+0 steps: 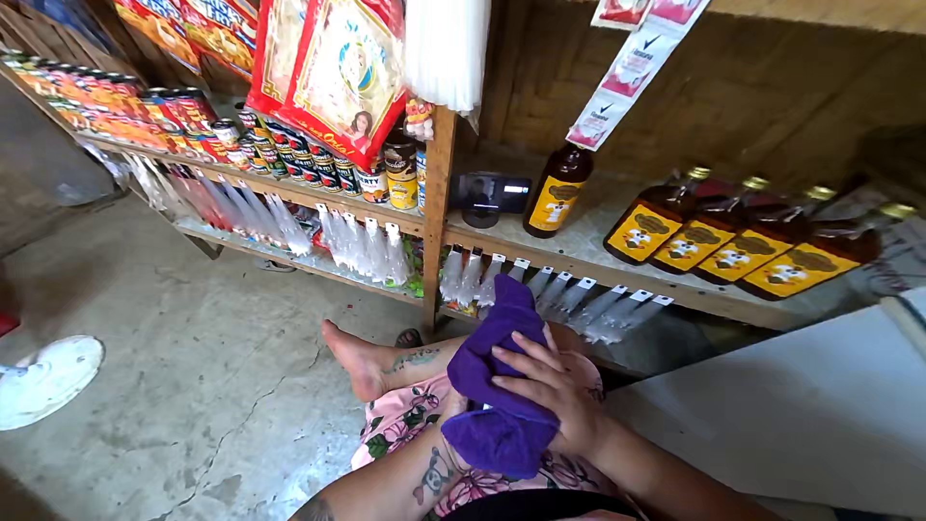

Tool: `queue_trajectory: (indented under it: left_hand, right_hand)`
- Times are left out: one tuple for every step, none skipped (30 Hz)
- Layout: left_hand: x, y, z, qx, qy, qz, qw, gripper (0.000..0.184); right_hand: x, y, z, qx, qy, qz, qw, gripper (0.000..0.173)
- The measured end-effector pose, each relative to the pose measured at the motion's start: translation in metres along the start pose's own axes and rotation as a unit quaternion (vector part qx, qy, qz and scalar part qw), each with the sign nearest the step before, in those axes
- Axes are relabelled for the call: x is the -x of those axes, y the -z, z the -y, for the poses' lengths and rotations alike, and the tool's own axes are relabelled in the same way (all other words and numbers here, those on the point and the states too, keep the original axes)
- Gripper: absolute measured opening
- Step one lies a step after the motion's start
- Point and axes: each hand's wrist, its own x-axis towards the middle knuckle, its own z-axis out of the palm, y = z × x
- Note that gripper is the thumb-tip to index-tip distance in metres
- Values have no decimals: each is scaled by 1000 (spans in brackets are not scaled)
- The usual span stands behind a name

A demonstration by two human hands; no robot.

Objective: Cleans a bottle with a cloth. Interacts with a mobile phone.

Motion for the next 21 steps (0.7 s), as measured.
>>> queue_trajectory:
  left_hand:
    - [-3,2,0,-5,3,46,999,38]
    - [-6,4,-1,-3,22,97,995,33]
    - [-9,6,-1,20,68,133,989,35]
    - [-13,10,-2,34,122,158,979,41]
    - [-16,15,-1,32,155,181,971,48]
    - [-17,17,-1,17,168,183,968,52]
    - [-16,16,-1,4,174,176,969,53]
    - [-14,14,-2,-3,180,166,969,52]
    - [-13,12,-2,-1,188,160,969,52]
    - [-12,10,-3,-7,196,150,969,50]
    - [-13,11,-3,-17,207,150,967,55]
    - [-14,14,-2,-25,220,161,962,62]
    - [-16,16,-2,-29,232,176,956,69]
    - [-17,16,-2,-30,243,195,950,76]
    - [-17,15,-2,-31,252,210,944,81]
    - [-17,11,-3,-36,258,216,941,81]
    - [-16,9,-3,-48,261,215,940,82]
    - [-16,9,-2,-65,263,217,938,83]
    - [-16,9,-1,-86,258,216,938,81]
    - [-16,8,-1,-111,250,217,937,78]
    - [-16,7,-1,-134,241,215,937,77]
  right_hand:
    - [-1,2,-3,-2,-3,-19,1000,46]
    - [-3,5,-6,-4,-5,-32,999,46]
    - [-4,8,-9,-7,-8,-39,999,46]
    - [-4,10,-11,-11,-12,-46,999,45]
    - [-5,13,-13,-15,-16,-51,998,44]
    - [-5,15,-15,-18,-20,-54,998,44]
    - [-5,16,-16,-19,-23,-55,998,43]
    - [-5,18,-17,-17,-26,-52,998,43]
    - [-5,20,-17,-13,-31,-49,998,43]
    - [-5,22,-18,-8,-40,-45,998,44]
    - [-5,24,-19,-4,-52,-45,998,44]
    - [-5,25,-21,0,-65,-47,997,45]
    - [-5,27,-23,8,-79,-51,996,46]
    - [-4,29,-24,18,-96,-53,994,48]
    - [-5,32,-26,21,-115,-57,992,50]
    - [-5,35,-28,14,-135,-59,989,53]
    - [-6,38,-29,0,-156,-63,986,55]
    - [-6,41,-31,-22,-176,-70,982,58]
    - [-7,44,-33,-46,-198,-79,976,58]
    - [-9,48,-32,-69,-221,-86,969,58]
    - [-10,51,-31,-86,-245,-91,962,57]
